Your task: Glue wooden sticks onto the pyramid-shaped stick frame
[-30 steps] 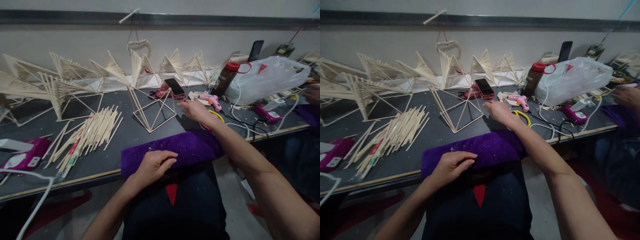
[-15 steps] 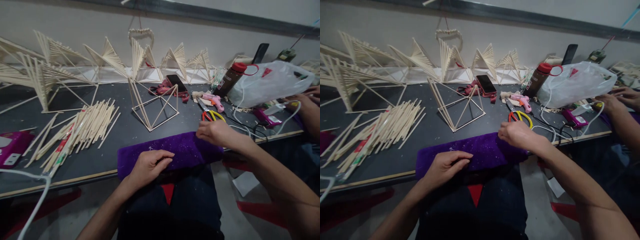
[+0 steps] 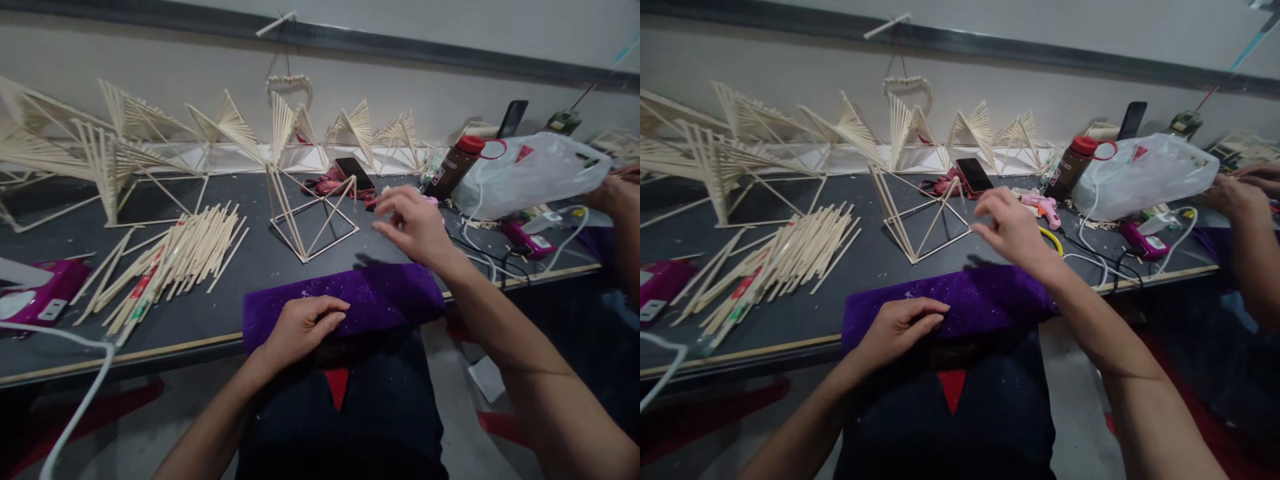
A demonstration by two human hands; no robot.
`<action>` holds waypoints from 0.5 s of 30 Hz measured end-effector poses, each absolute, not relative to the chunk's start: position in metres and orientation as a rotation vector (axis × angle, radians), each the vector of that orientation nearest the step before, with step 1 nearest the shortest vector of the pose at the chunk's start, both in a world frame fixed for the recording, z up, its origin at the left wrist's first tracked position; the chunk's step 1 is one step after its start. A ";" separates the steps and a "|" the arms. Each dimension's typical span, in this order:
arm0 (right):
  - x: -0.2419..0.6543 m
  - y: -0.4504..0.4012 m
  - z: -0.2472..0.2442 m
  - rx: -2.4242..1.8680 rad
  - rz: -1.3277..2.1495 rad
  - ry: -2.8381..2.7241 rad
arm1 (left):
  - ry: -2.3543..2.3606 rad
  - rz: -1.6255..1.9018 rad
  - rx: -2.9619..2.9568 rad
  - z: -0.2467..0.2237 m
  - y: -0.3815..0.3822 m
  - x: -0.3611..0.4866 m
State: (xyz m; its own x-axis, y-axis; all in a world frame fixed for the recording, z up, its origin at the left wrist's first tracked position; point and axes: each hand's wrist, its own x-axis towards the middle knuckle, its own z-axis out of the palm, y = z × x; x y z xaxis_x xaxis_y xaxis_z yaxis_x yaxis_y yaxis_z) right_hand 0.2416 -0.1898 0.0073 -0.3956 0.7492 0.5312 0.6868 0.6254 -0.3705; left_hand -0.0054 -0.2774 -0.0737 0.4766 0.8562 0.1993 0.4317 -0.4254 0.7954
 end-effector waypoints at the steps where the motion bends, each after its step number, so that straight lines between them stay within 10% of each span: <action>1: 0.241 -0.173 0.006 -1.203 0.033 -2.106 | 1.063 0.799 2.039 -0.074 -0.278 -0.005; 15: 0.226 -0.227 -0.033 -0.998 -0.271 -2.840 | 1.015 1.039 1.980 -0.080 -0.282 -0.006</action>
State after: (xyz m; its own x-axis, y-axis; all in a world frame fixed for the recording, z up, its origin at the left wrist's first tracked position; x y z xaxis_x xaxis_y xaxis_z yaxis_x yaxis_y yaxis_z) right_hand 0.2263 -0.2273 -0.0332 -0.7756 0.6078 0.1703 0.6291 0.7667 0.1286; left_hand -0.0059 -0.2822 -0.0798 0.3791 0.8591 0.3437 0.3232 -0.4710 0.8208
